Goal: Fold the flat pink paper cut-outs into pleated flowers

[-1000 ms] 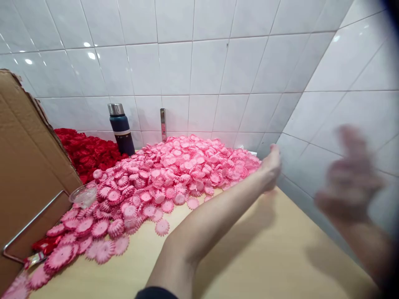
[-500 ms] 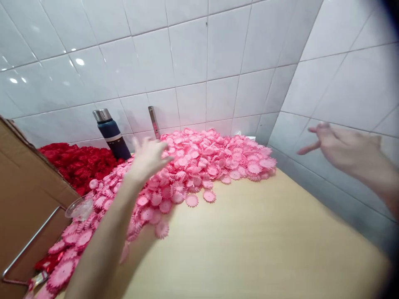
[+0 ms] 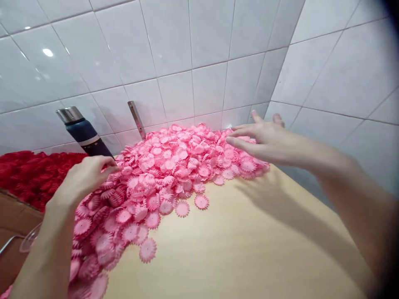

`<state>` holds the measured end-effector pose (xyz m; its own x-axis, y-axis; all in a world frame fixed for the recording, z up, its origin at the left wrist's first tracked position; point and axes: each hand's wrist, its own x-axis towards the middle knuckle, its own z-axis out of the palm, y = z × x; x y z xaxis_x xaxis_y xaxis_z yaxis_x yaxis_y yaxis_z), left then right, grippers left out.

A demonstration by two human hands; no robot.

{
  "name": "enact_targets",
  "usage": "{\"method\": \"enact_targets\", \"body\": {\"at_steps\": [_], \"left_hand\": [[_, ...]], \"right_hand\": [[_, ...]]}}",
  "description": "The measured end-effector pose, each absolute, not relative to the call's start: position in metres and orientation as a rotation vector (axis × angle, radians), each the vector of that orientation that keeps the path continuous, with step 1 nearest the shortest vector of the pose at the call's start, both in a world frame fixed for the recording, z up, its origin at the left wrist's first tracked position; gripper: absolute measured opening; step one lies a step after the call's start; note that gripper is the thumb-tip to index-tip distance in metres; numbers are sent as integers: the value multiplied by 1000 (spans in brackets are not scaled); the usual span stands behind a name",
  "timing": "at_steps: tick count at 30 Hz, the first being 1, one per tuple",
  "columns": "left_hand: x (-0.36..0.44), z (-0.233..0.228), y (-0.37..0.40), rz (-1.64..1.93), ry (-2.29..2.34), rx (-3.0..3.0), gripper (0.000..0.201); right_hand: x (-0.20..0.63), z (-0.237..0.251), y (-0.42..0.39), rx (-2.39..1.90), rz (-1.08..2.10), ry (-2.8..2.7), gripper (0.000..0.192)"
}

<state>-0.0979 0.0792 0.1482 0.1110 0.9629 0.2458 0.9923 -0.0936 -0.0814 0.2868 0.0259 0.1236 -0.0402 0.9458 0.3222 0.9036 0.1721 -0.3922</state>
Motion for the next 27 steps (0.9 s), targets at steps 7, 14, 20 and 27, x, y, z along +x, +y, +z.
{"method": "enact_targets", "body": {"at_steps": [7, 14, 20, 27], "left_hand": [[-11, 121, 43, -1216, -1595, -3023, 21], [18, 85, 40, -1404, -1605, -3335, 23], [18, 82, 39, -1137, -1075, -3121, 38], [16, 80, 37, -1205, -977, -2981, 24]], "right_hand": [[252, 120, 18, -1213, 682, -2103, 38], [218, 94, 25, -1001, 1175, -1916, 17], [222, 89, 29, -1105, 1307, -1732, 26], [228, 94, 31, -1075, 1408, -1796, 39]]}}
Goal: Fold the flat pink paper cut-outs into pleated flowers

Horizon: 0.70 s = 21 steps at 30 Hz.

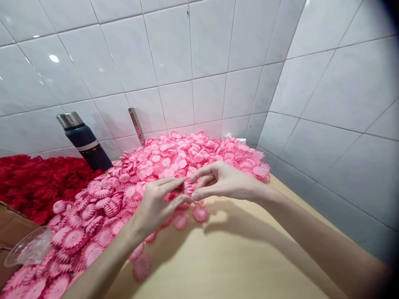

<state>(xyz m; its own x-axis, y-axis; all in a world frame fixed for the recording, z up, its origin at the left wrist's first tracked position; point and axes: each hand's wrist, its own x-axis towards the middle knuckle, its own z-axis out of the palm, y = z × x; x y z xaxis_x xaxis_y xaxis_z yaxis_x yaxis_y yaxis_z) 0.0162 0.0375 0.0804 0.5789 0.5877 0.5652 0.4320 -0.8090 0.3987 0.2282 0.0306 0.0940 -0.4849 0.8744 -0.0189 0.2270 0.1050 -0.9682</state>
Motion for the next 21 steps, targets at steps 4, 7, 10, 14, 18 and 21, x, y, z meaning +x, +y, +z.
{"method": "enact_targets", "body": {"at_steps": [4, 7, 10, 14, 18, 21], "left_hand": [[14, 83, 35, 1110, 861, 2511, 15], [16, 85, 34, 1106, 857, 2461, 12], [17, 86, 34, 1073, 829, 2378, 17], [18, 84, 34, 1086, 831, 2247, 22], [17, 81, 35, 1127, 804, 2023, 30], [16, 80, 35, 1154, 793, 1910, 34]], "right_hand": [[232, 97, 32, -1062, 1408, -1833, 37], [232, 97, 31, -1007, 1409, -1874, 31], [231, 97, 31, -936, 1427, -1903, 28], [231, 101, 29, -883, 1420, -1926, 22], [231, 105, 28, -883, 1399, -1910, 20], [229, 105, 27, -872, 1403, -1827, 15]]}}
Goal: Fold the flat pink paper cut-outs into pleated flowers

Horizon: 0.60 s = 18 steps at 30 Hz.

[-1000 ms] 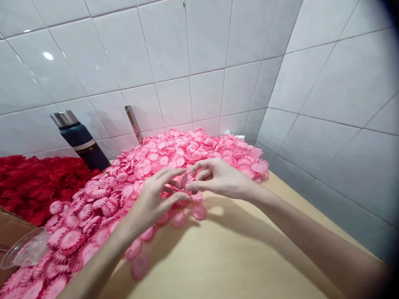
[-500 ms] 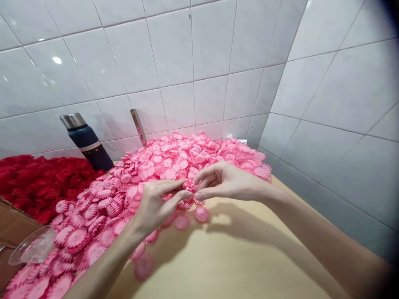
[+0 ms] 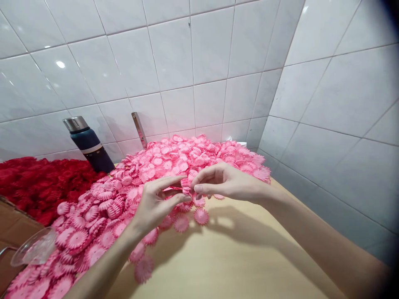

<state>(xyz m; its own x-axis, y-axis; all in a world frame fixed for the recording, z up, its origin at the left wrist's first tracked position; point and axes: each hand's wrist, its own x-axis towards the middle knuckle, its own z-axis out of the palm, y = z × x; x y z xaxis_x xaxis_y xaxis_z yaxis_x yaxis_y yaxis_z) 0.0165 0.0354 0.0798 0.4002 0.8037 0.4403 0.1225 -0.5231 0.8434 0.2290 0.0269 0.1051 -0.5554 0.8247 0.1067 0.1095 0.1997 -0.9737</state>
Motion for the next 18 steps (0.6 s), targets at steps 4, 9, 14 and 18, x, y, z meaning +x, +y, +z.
{"method": "enact_targets", "body": {"at_steps": [4, 9, 14, 18], "left_hand": [[17, 81, 35, 1173, 803, 1840, 35], [18, 82, 35, 1179, 803, 1805, 36], [18, 79, 36, 1155, 815, 1770, 37], [18, 78, 36, 1134, 815, 1768, 35]], "right_hand": [[226, 104, 26, -877, 1388, -1628, 17], [222, 106, 23, -838, 1365, -1560, 24], [219, 105, 21, -819, 1370, -1547, 24], [219, 103, 21, -824, 1353, -1553, 21]]}}
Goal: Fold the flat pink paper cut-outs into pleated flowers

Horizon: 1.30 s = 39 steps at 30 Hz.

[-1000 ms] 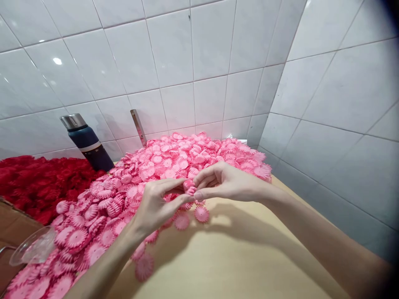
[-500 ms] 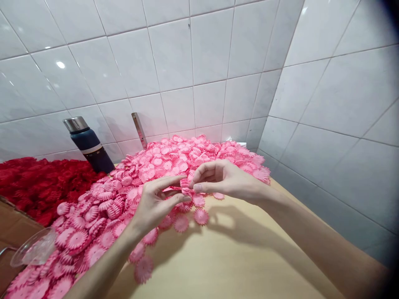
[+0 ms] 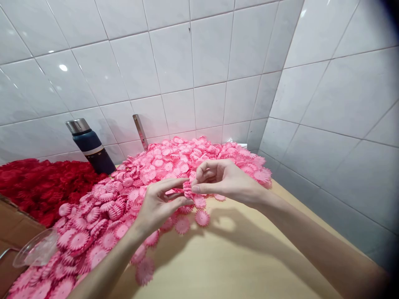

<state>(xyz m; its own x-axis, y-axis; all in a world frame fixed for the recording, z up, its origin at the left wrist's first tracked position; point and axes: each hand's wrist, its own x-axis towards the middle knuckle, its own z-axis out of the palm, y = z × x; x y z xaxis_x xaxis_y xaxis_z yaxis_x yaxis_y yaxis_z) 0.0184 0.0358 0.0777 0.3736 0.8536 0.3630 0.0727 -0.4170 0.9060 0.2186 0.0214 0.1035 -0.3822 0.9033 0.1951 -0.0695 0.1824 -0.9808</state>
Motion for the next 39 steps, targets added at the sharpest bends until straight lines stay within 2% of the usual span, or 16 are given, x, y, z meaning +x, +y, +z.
{"method": "enact_targets", "body": {"at_steps": [12, 21, 33, 39], "left_hand": [[22, 78, 35, 1119, 841, 1727, 34], [22, 72, 38, 1177, 946, 1657, 34], [19, 68, 41, 1106, 977, 1635, 35], [21, 67, 40, 1113, 966, 1678, 35]], "right_hand": [[217, 99, 23, -928, 1280, -1604, 10], [215, 89, 31, -971, 1107, -1606, 13], [222, 84, 38, -1020, 1109, -1625, 9], [220, 89, 35, -1063, 1168, -1734, 23]]}}
